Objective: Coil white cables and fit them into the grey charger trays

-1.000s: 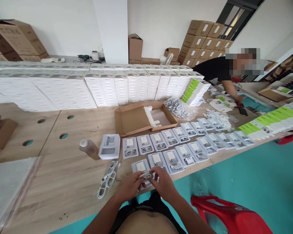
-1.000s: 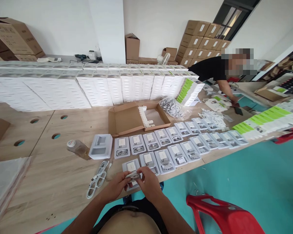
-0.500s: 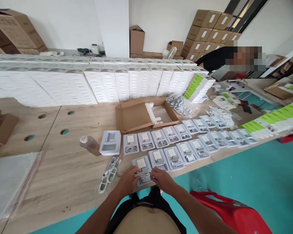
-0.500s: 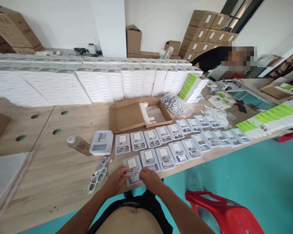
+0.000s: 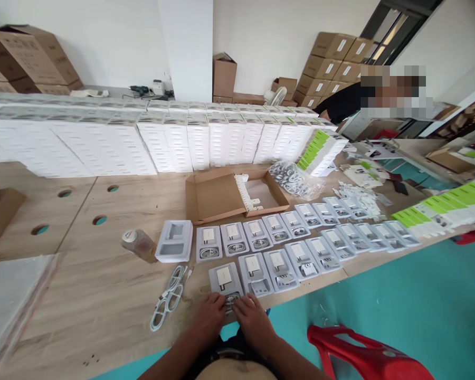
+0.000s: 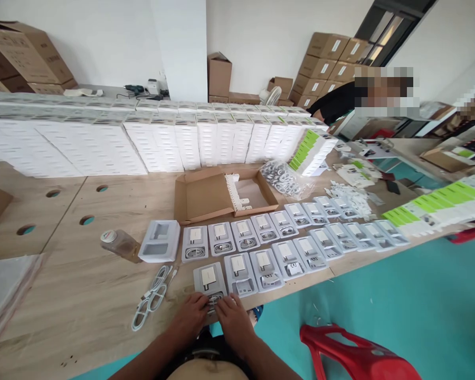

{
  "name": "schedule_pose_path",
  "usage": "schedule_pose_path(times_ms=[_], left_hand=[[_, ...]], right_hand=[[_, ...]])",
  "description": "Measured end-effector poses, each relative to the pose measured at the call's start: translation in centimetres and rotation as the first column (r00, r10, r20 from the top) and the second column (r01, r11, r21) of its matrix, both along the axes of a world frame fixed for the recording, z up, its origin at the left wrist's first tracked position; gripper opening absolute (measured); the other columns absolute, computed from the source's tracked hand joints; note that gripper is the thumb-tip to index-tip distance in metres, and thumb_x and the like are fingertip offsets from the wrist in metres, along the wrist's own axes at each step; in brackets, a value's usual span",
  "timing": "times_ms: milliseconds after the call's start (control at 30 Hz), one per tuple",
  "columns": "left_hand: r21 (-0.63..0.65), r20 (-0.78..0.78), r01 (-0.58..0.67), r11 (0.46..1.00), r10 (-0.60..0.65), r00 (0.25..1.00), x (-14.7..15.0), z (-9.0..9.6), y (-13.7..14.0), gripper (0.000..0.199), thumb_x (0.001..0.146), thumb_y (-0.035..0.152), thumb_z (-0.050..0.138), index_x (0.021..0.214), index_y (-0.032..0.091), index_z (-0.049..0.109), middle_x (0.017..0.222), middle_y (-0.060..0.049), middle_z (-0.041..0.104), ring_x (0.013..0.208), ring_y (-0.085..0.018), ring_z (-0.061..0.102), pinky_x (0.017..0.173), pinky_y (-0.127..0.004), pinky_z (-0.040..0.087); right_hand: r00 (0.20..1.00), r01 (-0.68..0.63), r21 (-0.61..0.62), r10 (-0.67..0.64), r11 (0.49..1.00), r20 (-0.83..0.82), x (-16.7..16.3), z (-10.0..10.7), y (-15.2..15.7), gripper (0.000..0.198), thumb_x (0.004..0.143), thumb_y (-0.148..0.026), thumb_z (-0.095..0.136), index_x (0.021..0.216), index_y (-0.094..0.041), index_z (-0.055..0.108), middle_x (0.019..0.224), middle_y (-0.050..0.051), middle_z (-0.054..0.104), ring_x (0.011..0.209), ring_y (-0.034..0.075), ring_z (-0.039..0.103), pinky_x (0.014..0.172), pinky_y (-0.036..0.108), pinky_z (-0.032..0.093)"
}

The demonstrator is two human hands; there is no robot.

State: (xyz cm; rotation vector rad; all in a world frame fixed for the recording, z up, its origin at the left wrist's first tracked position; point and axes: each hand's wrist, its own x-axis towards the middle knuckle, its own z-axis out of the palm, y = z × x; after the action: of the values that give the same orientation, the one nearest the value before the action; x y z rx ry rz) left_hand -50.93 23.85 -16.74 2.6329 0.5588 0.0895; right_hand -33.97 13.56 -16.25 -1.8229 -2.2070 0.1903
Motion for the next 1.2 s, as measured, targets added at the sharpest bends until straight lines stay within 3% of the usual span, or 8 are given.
schedule_pose_path(times_ms=[200, 300, 433, 533, 833, 967, 1100, 1200], left_hand=[[-0.179, 0.069, -0.03, 0.983, 0.042, 0.997, -1.1, 2.5, 0.7, 0.02, 0.082, 0.013, 0.057, 0.097, 0.023, 0.065, 0.113, -0.005, 0.062, 0.106, -0.024, 0.053, 0.096, -0.041, 0.041], [-0.193, 0.121, -0.251, 0.949, 0.277, 0.953, -4.4, 4.3, 2.3, 0.025, 0.085, 0.014, 0.048, 0.102, 0.024, 0.063, 0.121, -0.006, 0.058, 0.11, -0.022, 0.053, 0.098, -0.037, 0.042], [-0.034, 0.043, -0.729, 0.684, 0.73, 0.682, -9.8, 4.4, 4.7, 0.02, 0.088, 0.028, 0.047, 0.103, 0.02, 0.058, 0.108, -0.01, 0.059, 0.101, -0.025, 0.057, 0.09, -0.039, 0.045], [-0.007, -0.055, -0.824, 0.567, 0.822, 0.566, -11.5, 3.2, 6.3, 0.032, 0.085, 0.038, 0.053, 0.109, 0.017, 0.054, 0.109, -0.011, 0.059, 0.099, -0.027, 0.057, 0.084, -0.038, 0.046], [-0.166, -0.063, -0.8, 0.577, 0.803, 0.592, -9.9, 3.0, 10.0, 0.007, 0.081, 0.021, 0.053, 0.085, 0.02, 0.059, 0.099, -0.006, 0.068, 0.09, -0.021, 0.064, 0.079, -0.033, 0.047], [-0.072, 0.127, -0.658, 0.75, 0.661, 0.74, -10.3, 6.6, 9.0, 0.009, 0.084, 0.02, 0.051, 0.085, 0.023, 0.06, 0.121, -0.004, 0.065, 0.112, -0.024, 0.058, 0.105, -0.049, 0.032], [0.049, 0.194, -0.296, 0.954, 0.282, 0.94, -7.8, 11.3, 7.2, 0.022, 0.087, 0.012, 0.047, 0.09, 0.026, 0.063, 0.123, 0.0, 0.065, 0.12, -0.02, 0.053, 0.116, -0.055, 0.01], [0.109, 0.219, -0.053, 0.993, 0.028, 0.975, -5.0, 13.7, 5.7, 0.028, 0.09, 0.011, 0.043, 0.097, 0.028, 0.064, 0.126, 0.0, 0.064, 0.126, -0.02, 0.049, 0.117, -0.056, 0.001]], right_hand=[[0.996, -0.045, -0.233, 0.061, 0.971, 0.061, -0.5, 0.7, 2.6, 0.014, 0.081, -0.013, 0.056, 0.088, -0.015, 0.069, 0.083, 0.008, 0.067, 0.092, 0.024, 0.057, 0.107, 0.048, 0.025], [0.996, 0.038, -0.264, -0.057, 0.964, -0.064, -0.4, 3.1, 3.0, 0.02, 0.081, -0.011, 0.054, 0.091, -0.018, 0.07, 0.09, 0.008, 0.069, 0.094, 0.024, 0.058, 0.104, 0.044, 0.031], [0.883, 0.227, -0.293, -0.323, 0.929, -0.341, -0.3, 5.6, 1.8, 0.026, 0.089, -0.02, 0.048, 0.107, -0.023, 0.066, 0.109, 0.008, 0.067, 0.105, 0.023, 0.058, 0.097, 0.036, 0.041], [0.804, 0.23, -0.365, -0.388, 0.902, -0.451, -1.0, 6.4, 1.0, 0.028, 0.092, -0.027, 0.045, 0.109, -0.021, 0.066, 0.112, 0.009, 0.066, 0.108, 0.022, 0.058, 0.096, 0.034, 0.044], [0.785, 0.048, -0.379, -0.269, 0.924, -0.558, -3.0, 8.0, 1.3, 0.024, 0.087, -0.022, 0.049, 0.103, -0.023, 0.068, 0.107, 0.008, 0.067, 0.104, 0.021, 0.06, 0.094, 0.032, 0.045], [0.651, 0.152, -0.399, -0.395, 0.904, -0.648, -2.5, 8.0, 1.5, 0.025, 0.089, -0.033, 0.051, 0.108, -0.024, 0.066, 0.111, 0.009, 0.067, 0.104, 0.024, 0.06, 0.091, 0.035, 0.048], [0.405, 0.177, -0.503, -0.528, 0.846, -0.746, -1.8, 10.0, 3.5, 0.046, 0.089, -0.045, 0.053, 0.13, -0.024, 0.053, 0.12, 0.01, 0.063, 0.104, 0.023, 0.061, 0.085, 0.034, 0.051], [0.286, 0.02, -0.523, -0.506, 0.852, -0.814, -1.6, 11.6, 5.3, 0.043, 0.087, -0.047, 0.057, 0.121, -0.022, 0.061, 0.097, 0.005, 0.067, 0.082, 0.019, 0.063, 0.071, 0.029, 0.052]])
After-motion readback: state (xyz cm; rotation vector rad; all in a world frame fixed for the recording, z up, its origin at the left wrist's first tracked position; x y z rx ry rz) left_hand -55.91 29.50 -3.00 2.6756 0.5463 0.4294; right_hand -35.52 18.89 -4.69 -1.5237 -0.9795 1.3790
